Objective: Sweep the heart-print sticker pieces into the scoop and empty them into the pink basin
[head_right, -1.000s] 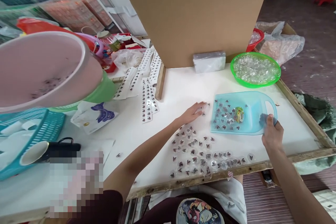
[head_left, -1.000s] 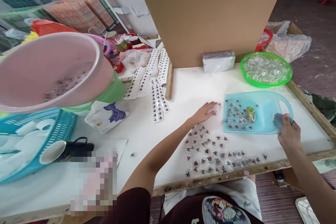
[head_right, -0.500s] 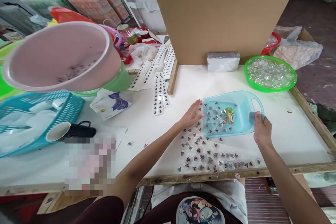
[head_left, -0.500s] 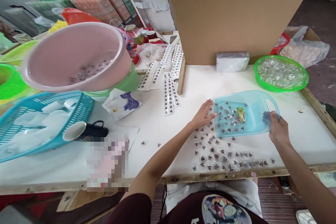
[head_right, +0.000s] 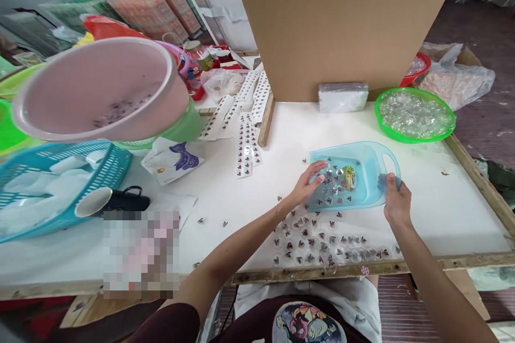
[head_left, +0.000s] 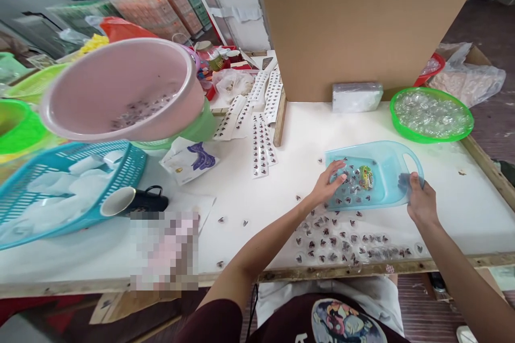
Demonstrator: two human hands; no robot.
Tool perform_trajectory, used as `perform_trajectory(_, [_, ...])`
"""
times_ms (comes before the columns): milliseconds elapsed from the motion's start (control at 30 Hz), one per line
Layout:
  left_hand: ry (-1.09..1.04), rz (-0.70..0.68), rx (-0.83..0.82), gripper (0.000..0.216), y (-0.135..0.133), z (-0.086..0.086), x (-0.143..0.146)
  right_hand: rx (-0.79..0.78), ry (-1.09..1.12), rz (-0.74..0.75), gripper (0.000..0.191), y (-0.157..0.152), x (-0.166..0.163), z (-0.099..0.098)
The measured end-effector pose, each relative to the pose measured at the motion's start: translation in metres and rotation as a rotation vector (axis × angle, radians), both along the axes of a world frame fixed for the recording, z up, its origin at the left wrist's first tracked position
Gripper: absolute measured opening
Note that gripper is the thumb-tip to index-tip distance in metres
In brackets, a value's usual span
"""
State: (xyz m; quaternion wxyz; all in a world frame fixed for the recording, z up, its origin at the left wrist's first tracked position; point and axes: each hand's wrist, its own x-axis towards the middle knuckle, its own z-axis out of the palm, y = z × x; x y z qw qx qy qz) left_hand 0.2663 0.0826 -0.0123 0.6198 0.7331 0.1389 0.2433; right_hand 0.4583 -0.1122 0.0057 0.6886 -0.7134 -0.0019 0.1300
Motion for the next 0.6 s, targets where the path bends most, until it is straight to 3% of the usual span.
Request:
perform_trajectory(167, [0.015, -0.076, 0.107, 0.062, -0.002, 0.014, 0.01, 0.017, 0.032, 0.022, 0.062, 0.002, -0.005, 0.004])
perform_trajectory(300, [0.244, 0.222, 0.226, 0.068, 0.027, 0.011, 0.001, -0.009, 0.026, 0.017, 0.058, 0.0, -0.005, 0.006])
perform_trajectory(367, [0.351, 0.289, 0.233, 0.074, 0.04, 0.003, -0.005, -0.013, 0.019, 0.024, 0.055, -0.001, -0.005, 0.006])
perform_trajectory(467, [0.394, 0.215, 0.223, 0.078, 0.039, -0.007, -0.012, -0.023, 0.015, 0.014, 0.049, 0.002, -0.006, 0.007])
perform_trajectory(600, [0.384, 0.182, 0.216, 0.076, 0.018, -0.009, -0.016, -0.046, 0.013, 0.001, 0.05, 0.005, -0.007, 0.007])
